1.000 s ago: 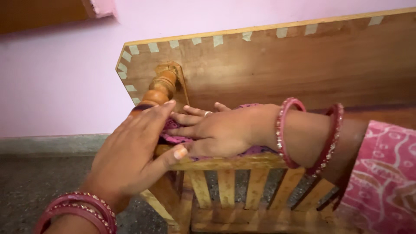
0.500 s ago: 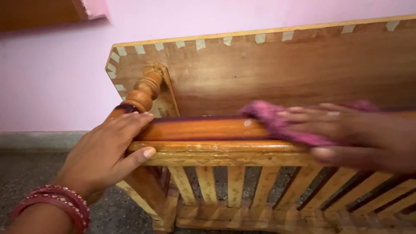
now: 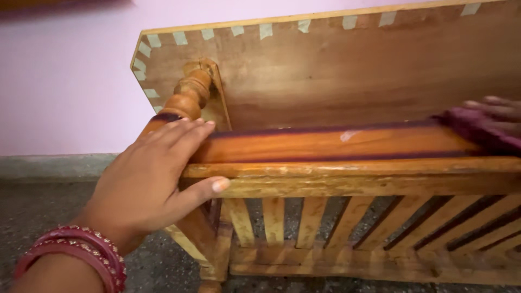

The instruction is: The person wipes the wooden frame of a cot with a purple cloth. They clean the side rails, the ornate legs, and the slatted supports underneath, moving along the length of the cot.

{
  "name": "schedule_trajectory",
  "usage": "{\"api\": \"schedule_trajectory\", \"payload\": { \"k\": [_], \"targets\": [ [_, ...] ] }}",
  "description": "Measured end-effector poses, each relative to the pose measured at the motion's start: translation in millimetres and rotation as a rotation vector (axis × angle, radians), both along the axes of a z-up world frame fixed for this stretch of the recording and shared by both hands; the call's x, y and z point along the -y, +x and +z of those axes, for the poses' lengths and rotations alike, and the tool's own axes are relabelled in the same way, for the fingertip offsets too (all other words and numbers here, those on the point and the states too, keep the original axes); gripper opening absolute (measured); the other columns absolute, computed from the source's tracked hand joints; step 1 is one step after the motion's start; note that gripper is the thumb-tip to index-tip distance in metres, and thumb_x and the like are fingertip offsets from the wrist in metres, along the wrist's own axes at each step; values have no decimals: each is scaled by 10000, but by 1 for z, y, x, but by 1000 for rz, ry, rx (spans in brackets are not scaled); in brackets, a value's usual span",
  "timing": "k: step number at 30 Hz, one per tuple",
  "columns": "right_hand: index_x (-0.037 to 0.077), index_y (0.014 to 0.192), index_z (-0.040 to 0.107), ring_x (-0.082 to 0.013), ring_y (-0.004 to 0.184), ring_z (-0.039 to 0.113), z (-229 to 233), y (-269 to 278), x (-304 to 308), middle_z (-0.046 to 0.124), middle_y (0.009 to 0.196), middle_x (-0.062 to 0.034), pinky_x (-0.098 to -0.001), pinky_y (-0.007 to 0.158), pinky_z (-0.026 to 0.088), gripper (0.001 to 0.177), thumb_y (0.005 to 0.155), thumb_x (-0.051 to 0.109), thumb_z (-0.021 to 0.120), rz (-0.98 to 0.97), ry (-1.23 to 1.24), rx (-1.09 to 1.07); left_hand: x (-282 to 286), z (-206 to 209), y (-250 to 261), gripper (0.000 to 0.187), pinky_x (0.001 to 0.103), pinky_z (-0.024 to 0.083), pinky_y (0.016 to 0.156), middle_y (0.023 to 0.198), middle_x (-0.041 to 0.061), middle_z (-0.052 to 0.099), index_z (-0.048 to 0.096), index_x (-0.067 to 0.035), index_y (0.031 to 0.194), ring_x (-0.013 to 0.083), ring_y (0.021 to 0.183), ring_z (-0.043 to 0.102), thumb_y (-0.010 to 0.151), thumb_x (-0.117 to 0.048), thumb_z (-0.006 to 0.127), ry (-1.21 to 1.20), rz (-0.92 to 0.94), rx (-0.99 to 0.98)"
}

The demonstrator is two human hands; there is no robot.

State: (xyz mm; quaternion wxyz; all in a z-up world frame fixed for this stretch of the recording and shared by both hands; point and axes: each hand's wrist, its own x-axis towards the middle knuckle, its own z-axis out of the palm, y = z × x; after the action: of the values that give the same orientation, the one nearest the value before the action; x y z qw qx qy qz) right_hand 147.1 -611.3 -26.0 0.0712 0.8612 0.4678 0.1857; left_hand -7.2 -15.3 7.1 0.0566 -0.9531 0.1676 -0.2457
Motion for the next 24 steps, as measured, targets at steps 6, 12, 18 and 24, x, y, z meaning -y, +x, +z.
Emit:
{"api": "schedule_trajectory", "payload": {
  "k": [6, 12, 18, 24],
  "targets": [
    [61, 1622, 328, -348, 1569, 84, 31, -25, -145, 184, 1663, -207, -565, 1164, 63, 948, 959, 726, 460, 255, -121, 27, 8, 7, 0, 909, 549, 361, 1083, 1544, 111, 451, 327, -167, 1586, 279, 1425, 405, 920, -784, 370, -103, 175, -214],
    [132, 1281, 590, -258, 1585, -9, 65, -75, -320, 56, 1717, -109, -550, 1193, 100, 654, 1002, 679, 367, -155, -390, -272, 5, 11, -3, 884, 573, 339, 1052, 1523, 190, 443, 323, -84, 1569, 349, 1400, 398, 954, -718, 378, -250, 26, -59],
    [65, 1312, 650, -348, 1333, 562, 66, -90, -447, 569, 1448, -220, -559, 1104, 426, 473, 967, 381, 575, 110, -45, -508, 0, 11, -6, 870, 520, 335, 1140, 1451, 193, 532, 359, -61, 1559, 353, 1415, 439, 948, -680, 380, -376, -49, 3],
    [-22, 1114, 713, -352, 1008, 696, 70, -108, -442, 724, 1133, -223, -488, 931, 601, 376, 933, 284, 591, -79, -16, -617, 1, 11, -10, 776, 504, 324, 1165, 1473, 206, 541, 435, -41, 1515, 368, 1416, 454, 980, -602, 415, -370, -131, 60]
  ]
}}
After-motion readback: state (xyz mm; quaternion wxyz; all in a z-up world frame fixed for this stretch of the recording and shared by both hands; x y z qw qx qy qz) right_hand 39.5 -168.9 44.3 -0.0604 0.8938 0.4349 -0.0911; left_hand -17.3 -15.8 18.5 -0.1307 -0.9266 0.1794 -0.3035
